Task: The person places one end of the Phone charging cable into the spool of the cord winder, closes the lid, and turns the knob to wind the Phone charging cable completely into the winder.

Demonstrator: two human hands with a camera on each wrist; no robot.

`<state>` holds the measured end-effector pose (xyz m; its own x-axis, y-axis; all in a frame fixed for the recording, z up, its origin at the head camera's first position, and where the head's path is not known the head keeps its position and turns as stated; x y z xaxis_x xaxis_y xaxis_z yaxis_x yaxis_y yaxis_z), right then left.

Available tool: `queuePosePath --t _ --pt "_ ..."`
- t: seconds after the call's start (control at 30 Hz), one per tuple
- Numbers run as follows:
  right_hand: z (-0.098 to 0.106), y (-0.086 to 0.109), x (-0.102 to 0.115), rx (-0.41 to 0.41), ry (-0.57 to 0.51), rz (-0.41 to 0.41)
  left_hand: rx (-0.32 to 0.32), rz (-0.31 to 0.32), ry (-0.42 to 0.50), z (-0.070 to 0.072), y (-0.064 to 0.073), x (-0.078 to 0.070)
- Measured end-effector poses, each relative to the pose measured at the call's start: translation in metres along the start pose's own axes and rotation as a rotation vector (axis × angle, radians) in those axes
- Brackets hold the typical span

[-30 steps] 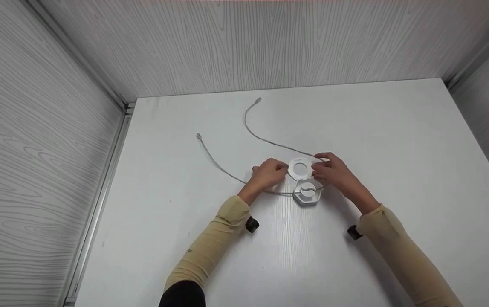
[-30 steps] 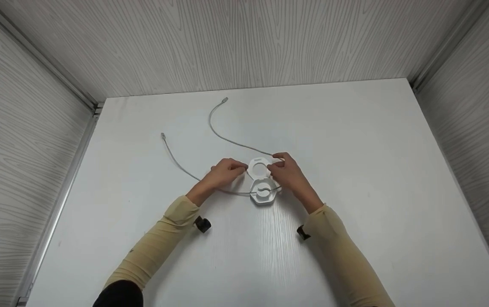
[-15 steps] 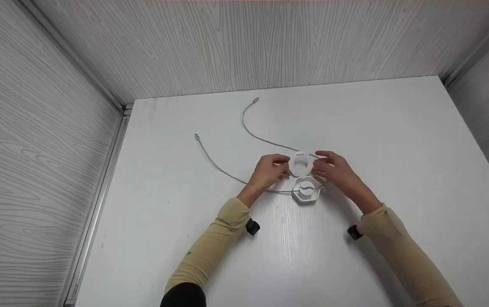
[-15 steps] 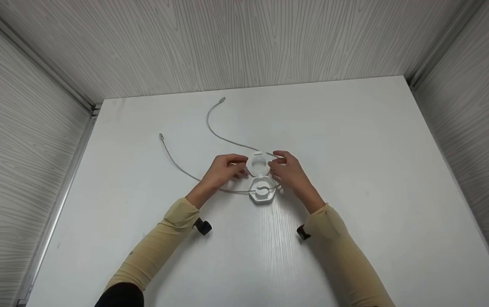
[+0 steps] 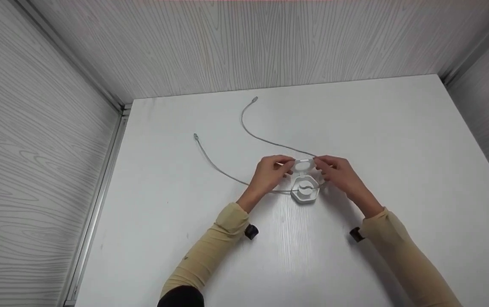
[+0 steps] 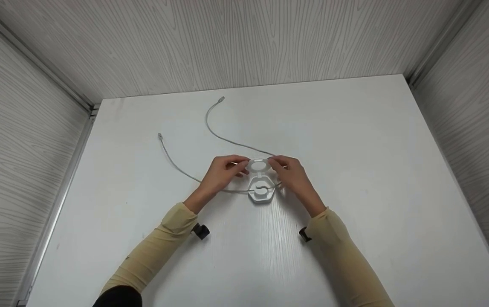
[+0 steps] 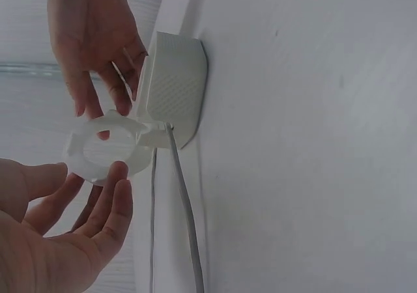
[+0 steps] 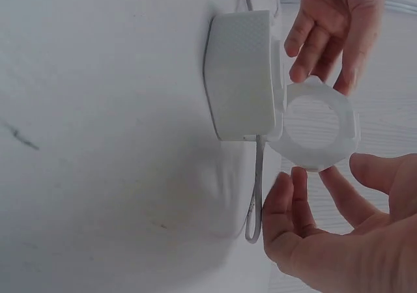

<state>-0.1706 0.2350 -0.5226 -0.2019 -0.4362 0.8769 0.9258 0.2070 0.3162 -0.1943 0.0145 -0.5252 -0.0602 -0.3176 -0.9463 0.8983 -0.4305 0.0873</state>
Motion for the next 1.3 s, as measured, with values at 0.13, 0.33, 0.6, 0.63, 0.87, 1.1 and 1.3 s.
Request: queuePosePath --t 0.13,0.33,0.6,0.63,0.87,1.1,1.3 --pt "0.001 0.003 0.001 -0.005 0.048 0.01 0.015 -0.001 -0.024 0.0 0.003 -0.001" --pt "0.003 0.007 0.003 0.042 0.084 0.035 0.016 0.018 -0.05 0.0 0.01 -0.001" --pt "0.004 0.012 -0.004 0.088 0.18 0.032 0.057 0.05 -0.071 -0.006 0.016 0.001" --pt "0.004 0.013 -0.004 0.094 0.2 0.039 0.058 0.05 -0.076 -0.007 0.016 0.001" --pt "0.003 0.017 -0.001 0.11 0.301 0.075 0.073 0.053 -0.08 -0.008 0.02 -0.001" --pt "-0.001 0.016 -0.002 0.129 0.281 0.063 0.106 0.099 -0.111 -0.005 0.023 -0.008" --pt "-0.004 0.015 -0.006 0.128 0.273 0.051 0.089 0.111 -0.154 -0.007 0.027 -0.011"
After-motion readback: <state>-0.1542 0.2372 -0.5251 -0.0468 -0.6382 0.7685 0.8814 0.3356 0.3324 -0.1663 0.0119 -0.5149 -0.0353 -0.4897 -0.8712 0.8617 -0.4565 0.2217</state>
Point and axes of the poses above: each hand's wrist, its own y-axis away from the middle knuckle, its own z-axis out of the back of the hand, x = y × z, the point moved 3 cm from there along -y, towards the middle knuckle, and after that the axes turned 5 degrees about x, right-handed, at the moved point
